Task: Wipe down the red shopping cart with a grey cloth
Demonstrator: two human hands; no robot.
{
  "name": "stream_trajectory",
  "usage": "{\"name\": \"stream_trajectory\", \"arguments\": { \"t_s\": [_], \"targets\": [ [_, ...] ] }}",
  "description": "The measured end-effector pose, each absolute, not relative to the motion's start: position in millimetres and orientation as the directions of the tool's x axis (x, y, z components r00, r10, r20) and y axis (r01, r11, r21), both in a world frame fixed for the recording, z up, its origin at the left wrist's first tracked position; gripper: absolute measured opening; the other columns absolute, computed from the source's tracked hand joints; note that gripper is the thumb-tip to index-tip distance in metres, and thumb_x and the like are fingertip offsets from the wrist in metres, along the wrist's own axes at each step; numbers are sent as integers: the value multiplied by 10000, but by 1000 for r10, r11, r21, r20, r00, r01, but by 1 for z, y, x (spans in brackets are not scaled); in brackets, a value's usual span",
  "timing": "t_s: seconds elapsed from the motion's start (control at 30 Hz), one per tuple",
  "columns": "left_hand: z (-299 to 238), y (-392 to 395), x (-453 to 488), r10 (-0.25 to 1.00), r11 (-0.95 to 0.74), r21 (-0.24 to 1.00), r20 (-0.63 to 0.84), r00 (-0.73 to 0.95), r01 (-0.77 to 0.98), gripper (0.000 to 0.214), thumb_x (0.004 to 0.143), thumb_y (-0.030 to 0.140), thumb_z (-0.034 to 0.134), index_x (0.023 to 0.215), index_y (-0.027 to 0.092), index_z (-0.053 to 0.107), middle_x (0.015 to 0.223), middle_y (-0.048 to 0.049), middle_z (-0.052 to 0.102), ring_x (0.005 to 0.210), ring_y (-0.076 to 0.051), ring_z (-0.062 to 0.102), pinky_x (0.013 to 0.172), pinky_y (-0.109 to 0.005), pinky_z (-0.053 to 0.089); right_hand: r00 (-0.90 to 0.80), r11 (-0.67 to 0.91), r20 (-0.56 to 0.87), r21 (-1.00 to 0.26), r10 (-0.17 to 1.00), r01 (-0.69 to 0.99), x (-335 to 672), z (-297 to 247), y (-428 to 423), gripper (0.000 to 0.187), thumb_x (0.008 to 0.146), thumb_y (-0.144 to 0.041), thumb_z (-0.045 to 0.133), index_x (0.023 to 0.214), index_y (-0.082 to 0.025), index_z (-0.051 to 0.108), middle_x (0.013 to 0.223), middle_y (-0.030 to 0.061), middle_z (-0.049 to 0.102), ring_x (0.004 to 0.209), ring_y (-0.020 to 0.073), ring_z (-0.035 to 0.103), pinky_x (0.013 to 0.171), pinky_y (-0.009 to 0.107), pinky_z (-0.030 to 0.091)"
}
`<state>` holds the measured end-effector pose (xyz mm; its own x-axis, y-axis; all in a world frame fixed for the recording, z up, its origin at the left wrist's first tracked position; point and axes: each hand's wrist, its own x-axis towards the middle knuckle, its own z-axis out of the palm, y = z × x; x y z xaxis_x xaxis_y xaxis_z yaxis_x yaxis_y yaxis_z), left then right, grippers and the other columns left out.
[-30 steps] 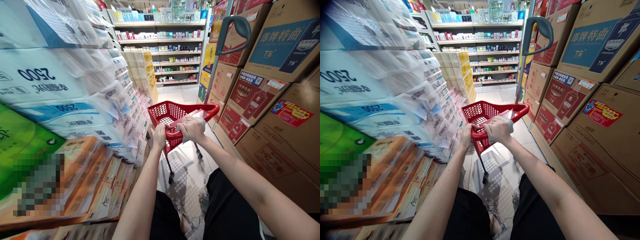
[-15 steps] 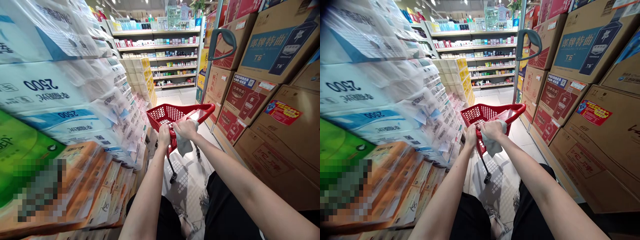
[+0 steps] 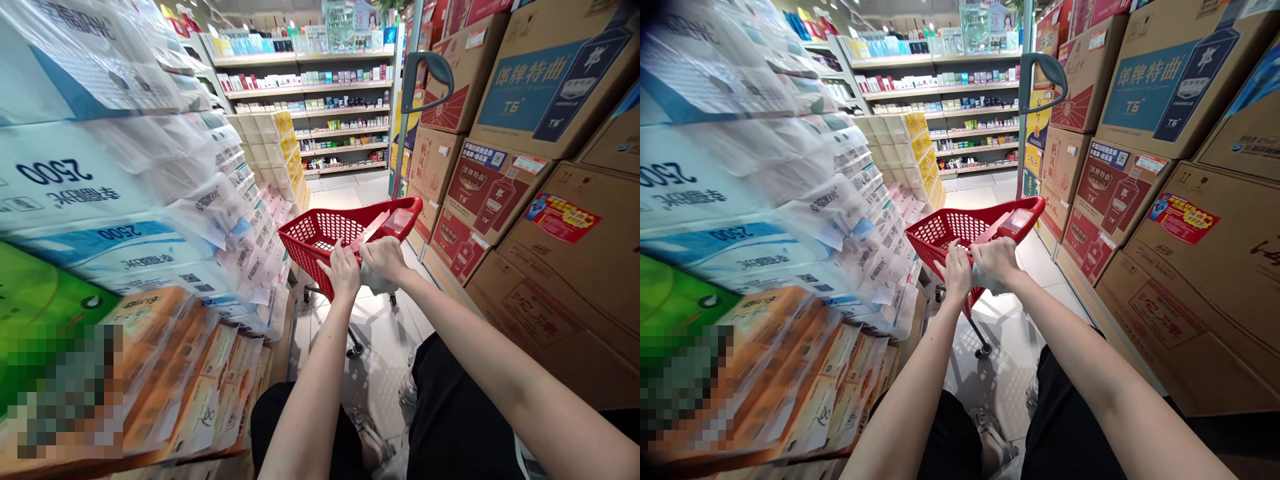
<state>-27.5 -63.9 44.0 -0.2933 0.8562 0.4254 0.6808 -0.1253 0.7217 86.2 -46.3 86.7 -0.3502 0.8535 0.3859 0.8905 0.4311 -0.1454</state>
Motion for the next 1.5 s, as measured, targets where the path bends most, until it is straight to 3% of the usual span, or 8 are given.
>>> {"name": "stream_trajectory", "arguments": {
  "t_s": [0.17, 0.33, 0.57, 0.7, 0.87, 1.13, 1.3, 1.5],
  "targets": [
    [44, -71, -30, 873, -262, 684, 469, -135, 681, 420, 964, 328, 161, 1312, 220, 370, 1336, -65, 500, 1284, -157, 387, 1137, -463, 105, -367, 391, 161, -157, 916, 907, 100, 108, -19, 539, 918, -479, 270, 825, -174, 704, 885, 98, 703, 810, 199, 622, 649, 260, 342],
    [40, -66, -54, 859, -425, 574, 499, 113, 700, 396, 951, 306, 231, 1260, 197, 453, 1293, -69, 535, 1236, -157, 436, 1094, -386, 258, -454, 481, 204, -113, 867, 869, 128, 103, -16, 589, 927, -497, 234, 775, -186, 710, 842, 60, 709, 795, 165, 614, 651, 240, 328],
    [21, -58, -73, 896, -263, 406, 439, 65, 875, 370, 931, 321, 303, 1254, 294, 483, 1322, -36, 496, 1285, -200, 370, 1122, -497, 119, -484, 500, 196, -34, 853, 866, 156, 106, -19, 605, 944, -460, 217, 720, -173, 701, 784, 67, 704, 728, 153, 610, 619, 246, 315],
    [17, -62, -58, 879, -277, 356, 469, 86, 892, 393, 935, 333, 294, 1291, 318, 460, 1277, -37, 518, 1247, -208, 391, 1124, -486, 114, -283, 294, 311, 10, 907, 956, 135, 95, -41, 577, 957, -387, 195, 815, -150, 702, 819, 131, 696, 775, 219, 617, 723, 323, 342],
    [14, -67, -38, 864, -318, 353, 490, 116, 880, 424, 935, 332, 299, 1343, 305, 411, 1256, -48, 515, 1218, -209, 394, 1115, -455, 155, -86, 112, 501, -22, 861, 993, 92, 66, -65, 504, 952, -302, 205, 940, -82, 658, 877, 216, 665, 863, 285, 586, 772, 411, 333],
    [20, -64, -33, 858, -407, 350, 465, 221, 844, 364, 923, 300, 333, 1246, 241, 492, 1220, -50, 535, 1142, -196, 422, 1040, -364, 282, -167, 174, 439, 24, 883, 984, 104, 63, -50, 491, 957, -297, 200, 915, -92, 644, 869, 200, 677, 796, 275, 617, 686, 367, 350],
    [20, -51, -44, 886, -385, 284, 380, 265, 878, 374, 953, 330, 233, 980, 209, 586, 947, -53, 602, 912, -188, 512, 875, -340, 364, -321, 309, 389, 95, 863, 946, 133, 66, -58, 528, 962, -356, 183, 906, -127, 655, 853, 171, 688, 801, 252, 633, 666, 322, 358],
    [11, -51, -28, 886, -401, 301, 367, 283, 865, 401, 963, 352, 187, 905, 227, 563, 912, -33, 604, 854, -181, 515, 803, -329, 356, -128, 125, 336, 30, 933, 992, 161, 79, -43, 600, 960, -428, 165, 922, -130, 685, 840, 170, 695, 771, 231, 652, 622, 288, 385]
  ]
}}
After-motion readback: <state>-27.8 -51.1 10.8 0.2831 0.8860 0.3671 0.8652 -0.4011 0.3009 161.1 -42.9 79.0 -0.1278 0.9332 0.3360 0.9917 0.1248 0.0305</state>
